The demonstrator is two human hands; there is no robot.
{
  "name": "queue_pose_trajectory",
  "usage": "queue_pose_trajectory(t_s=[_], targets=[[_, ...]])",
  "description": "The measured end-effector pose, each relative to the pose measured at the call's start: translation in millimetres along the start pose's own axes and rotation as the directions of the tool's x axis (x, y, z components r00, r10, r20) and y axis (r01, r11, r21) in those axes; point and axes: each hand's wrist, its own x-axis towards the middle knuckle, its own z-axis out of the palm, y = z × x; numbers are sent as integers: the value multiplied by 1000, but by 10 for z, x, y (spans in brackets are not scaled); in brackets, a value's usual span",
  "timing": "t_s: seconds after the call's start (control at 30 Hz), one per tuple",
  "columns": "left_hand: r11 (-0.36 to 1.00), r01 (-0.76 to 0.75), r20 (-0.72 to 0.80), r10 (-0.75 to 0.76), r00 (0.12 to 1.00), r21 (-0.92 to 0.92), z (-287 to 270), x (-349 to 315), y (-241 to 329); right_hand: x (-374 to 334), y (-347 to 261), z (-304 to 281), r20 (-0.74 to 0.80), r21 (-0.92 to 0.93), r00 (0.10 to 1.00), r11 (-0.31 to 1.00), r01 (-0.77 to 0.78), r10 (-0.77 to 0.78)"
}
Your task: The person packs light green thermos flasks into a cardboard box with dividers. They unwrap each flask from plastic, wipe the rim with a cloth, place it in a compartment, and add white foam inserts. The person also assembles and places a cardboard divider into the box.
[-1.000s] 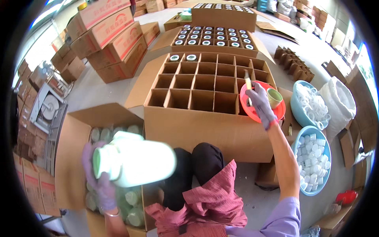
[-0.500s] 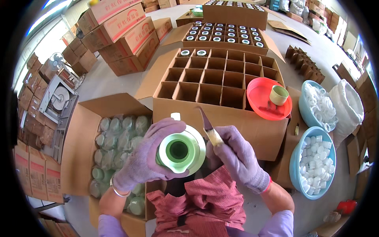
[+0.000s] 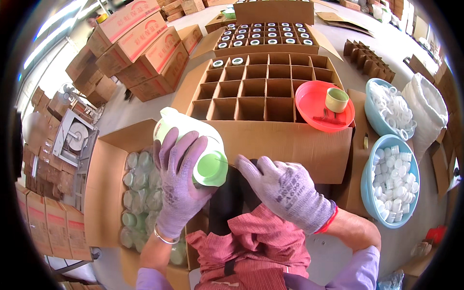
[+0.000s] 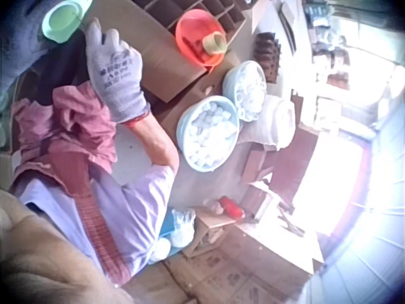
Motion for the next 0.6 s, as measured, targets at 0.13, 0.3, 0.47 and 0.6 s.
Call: queue_pose_trajectory(t_s=[0.13, 0.3, 0.47, 0.6], targets=[[998, 34, 9, -35, 999, 48, 52, -19, 52, 28, -47, 26, 3, -107, 999, 993, -44, 44], [980, -35, -111, 57, 992, 195, 213, -99, 35, 47, -201, 16, 88, -160, 984, 978, -137, 153], [952, -70, -172, 126, 977, 298, 323, -212, -14, 71, -160, 10, 250, 54, 959, 987, -150, 132], [949, -67, -191, 130, 973, 307, 389, -290, -53, 21, -86, 206, 290, 372, 956, 915, -157, 46]])
